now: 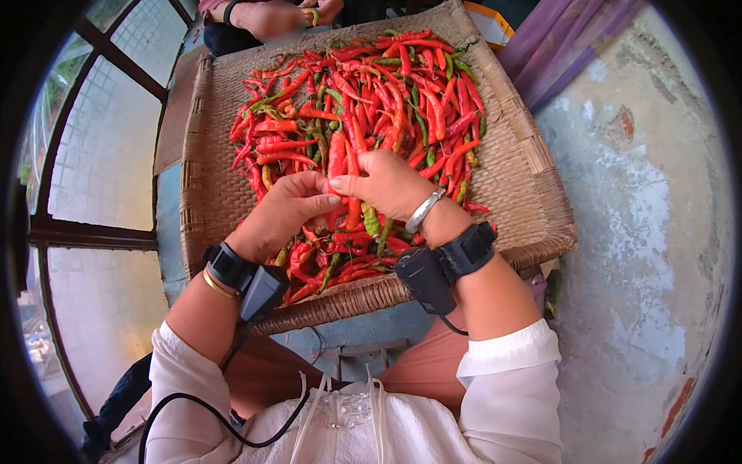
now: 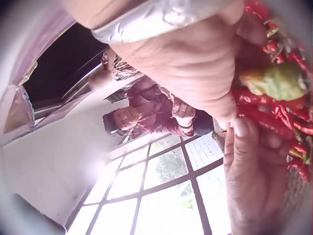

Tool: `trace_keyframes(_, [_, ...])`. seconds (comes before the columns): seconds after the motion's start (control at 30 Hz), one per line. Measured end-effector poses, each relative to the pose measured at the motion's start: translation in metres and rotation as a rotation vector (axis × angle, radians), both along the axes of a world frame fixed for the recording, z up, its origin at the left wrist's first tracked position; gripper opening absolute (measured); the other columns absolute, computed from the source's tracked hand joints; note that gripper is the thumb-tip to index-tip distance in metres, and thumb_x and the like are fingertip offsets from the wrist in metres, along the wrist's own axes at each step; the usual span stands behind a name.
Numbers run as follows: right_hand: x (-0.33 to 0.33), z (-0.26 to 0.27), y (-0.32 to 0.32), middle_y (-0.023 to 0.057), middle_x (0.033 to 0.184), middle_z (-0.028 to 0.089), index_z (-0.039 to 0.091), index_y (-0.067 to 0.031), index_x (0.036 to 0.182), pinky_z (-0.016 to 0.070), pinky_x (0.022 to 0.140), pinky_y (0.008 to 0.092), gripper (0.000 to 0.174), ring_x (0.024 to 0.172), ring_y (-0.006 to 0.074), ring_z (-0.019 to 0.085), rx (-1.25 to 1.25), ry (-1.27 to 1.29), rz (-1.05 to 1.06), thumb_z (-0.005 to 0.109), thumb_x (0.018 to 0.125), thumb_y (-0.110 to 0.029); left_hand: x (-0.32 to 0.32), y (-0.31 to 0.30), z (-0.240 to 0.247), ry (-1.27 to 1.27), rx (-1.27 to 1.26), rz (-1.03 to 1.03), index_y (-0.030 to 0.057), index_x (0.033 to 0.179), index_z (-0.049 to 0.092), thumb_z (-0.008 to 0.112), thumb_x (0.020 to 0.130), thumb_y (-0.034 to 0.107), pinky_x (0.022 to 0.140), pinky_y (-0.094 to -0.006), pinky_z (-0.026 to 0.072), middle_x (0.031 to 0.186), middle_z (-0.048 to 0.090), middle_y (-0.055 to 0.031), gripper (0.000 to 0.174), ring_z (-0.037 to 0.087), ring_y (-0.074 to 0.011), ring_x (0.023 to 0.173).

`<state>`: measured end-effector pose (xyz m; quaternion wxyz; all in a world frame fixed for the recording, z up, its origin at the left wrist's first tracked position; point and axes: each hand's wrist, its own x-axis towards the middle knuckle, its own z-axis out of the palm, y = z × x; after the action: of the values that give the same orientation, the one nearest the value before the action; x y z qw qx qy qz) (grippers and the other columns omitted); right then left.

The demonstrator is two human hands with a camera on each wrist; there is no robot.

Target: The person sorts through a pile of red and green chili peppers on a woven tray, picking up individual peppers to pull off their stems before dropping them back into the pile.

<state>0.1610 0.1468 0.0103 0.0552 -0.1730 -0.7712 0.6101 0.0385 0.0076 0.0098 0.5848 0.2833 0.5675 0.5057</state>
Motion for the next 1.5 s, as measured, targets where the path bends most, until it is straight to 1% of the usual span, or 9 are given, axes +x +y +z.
trace_keyframes(0.13, [0.001, 0.003, 0.013, 0.0028, 0.063, 0.055, 0.058, 0.0032, 0.081, 0.0418, 0.057, 0.0277, 0.029, 0.059, 0.0088, 0.046, 0.045, -0.108, -0.041, 0.061, 0.076, -0.025, -0.018, -0.002, 0.015, 0.067, -0.008, 0.143, 0.0115, 0.077, 0.056, 0.056, 0.081, 0.017, 0.048, -0.0143, 0.0358, 0.065, 0.055, 0.0046, 0.007, 0.046, -0.0019, 0.051])
trace_keyframes(0.23, [0.002, 0.002, 0.015, 0.0014, 0.063, 0.053, 0.057, 0.0034, 0.080, 0.0408, 0.056, 0.0270, 0.029, 0.057, 0.0080, 0.045, 0.042, -0.114, -0.078, 0.061, 0.077, -0.025, -0.040, 0.005, 0.019, -0.188, 0.294, 0.652, 0.0071, 0.096, 0.052, 0.053, 0.083, 0.020, 0.049, -0.0160, 0.0396, 0.080, 0.056, 0.0007, 0.018, 0.049, -0.0040, 0.056])
trace_keyframes(0.37, [0.003, 0.024, 0.005, -0.0027, 0.068, 0.054, 0.056, -0.0030, 0.084, 0.0405, 0.049, 0.0203, 0.020, 0.057, 0.0039, 0.047, -0.146, -0.231, -0.081, 0.060, 0.079, -0.021, -0.039, 0.000, 0.019, -0.166, 0.209, 0.713, 0.0045, 0.107, 0.047, 0.052, 0.084, 0.021, 0.049, -0.0169, 0.0413, 0.089, 0.056, -0.0016, 0.028, 0.049, -0.0052, 0.058])
trace_keyframes(0.5, [0.002, 0.019, 0.001, 0.0019, 0.071, 0.057, 0.054, -0.0028, 0.087, 0.0436, 0.044, 0.0218, 0.022, 0.059, 0.0068, 0.053, -0.243, -0.182, -0.110, 0.062, 0.076, -0.020, 0.004, 0.001, 0.017, 0.141, 0.008, -0.006, 0.0006, 0.098, 0.055, 0.057, 0.082, 0.019, 0.055, -0.0207, 0.0432, 0.079, 0.057, -0.0005, 0.025, 0.052, -0.0066, 0.063])
trace_keyframes(0.77, [0.001, -0.001, 0.005, 0.0033, 0.075, 0.058, 0.055, 0.0013, 0.091, 0.0452, 0.057, 0.0229, 0.023, 0.060, 0.0099, 0.054, -0.348, -0.028, -0.009, 0.061, 0.076, -0.015, -0.006, -0.003, 0.020, 0.200, -0.060, -0.021, 0.0031, 0.083, 0.057, 0.058, 0.080, 0.015, 0.052, -0.0196, 0.0413, 0.070, 0.057, 0.0002, 0.013, 0.051, -0.0056, 0.060])
trace_keyframes(0.93, [0.001, -0.010, 0.016, 0.0039, 0.065, 0.058, 0.059, 0.0009, 0.081, 0.0431, 0.056, 0.0249, 0.014, 0.059, 0.0102, 0.053, -0.121, -0.236, -0.007, 0.058, 0.076, -0.013, -0.041, 0.001, 0.023, 0.092, 0.097, 0.275, 0.0046, 0.087, 0.056, 0.057, 0.081, 0.016, 0.050, -0.0195, 0.0402, 0.065, 0.056, 0.0008, 0.013, 0.050, -0.0060, 0.056])
trace_keyframes(1.03, [-0.001, -0.006, 0.014, 0.0026, 0.074, 0.057, 0.055, 0.0029, 0.094, 0.0441, 0.059, 0.0205, 0.018, 0.064, 0.0073, 0.053, -0.151, -0.205, -0.036, 0.054, 0.080, -0.009, -0.044, 0.003, 0.023, -0.259, 0.347, 0.877, 0.0039, 0.099, 0.051, 0.056, 0.081, 0.019, 0.049, -0.0190, 0.0387, 0.071, 0.057, -0.0010, 0.024, 0.051, -0.0070, 0.055])
trace_keyframes(1.23, [-0.006, -0.008, 0.000, 0.0019, 0.075, 0.055, 0.053, 0.0020, 0.095, 0.0442, 0.058, 0.0205, 0.018, 0.065, 0.0067, 0.052, -0.043, -0.063, -0.042, 0.054, 0.080, -0.008, 0.006, 0.000, 0.010, 0.135, -0.060, 0.022, -0.0014, 0.113, 0.045, 0.056, 0.082, 0.029, 0.048, -0.0190, 0.0396, 0.081, 0.056, -0.0018, 0.045, 0.049, -0.0059, 0.056])
trace_keyframes(1.5, [-0.014, 0.006, 0.000, 0.0005, 0.078, 0.056, 0.053, -0.0001, 0.098, 0.0444, 0.050, 0.0202, 0.022, 0.063, 0.0068, 0.052, -0.097, -0.117, -0.145, 0.055, 0.079, -0.011, 0.010, -0.002, 0.001, 0.013, -0.168, -0.045, 0.0041, 0.090, 0.058, 0.057, 0.082, 0.024, 0.044, -0.0165, 0.0352, 0.068, 0.057, 0.0010, 0.022, 0.043, -0.0027, 0.049])
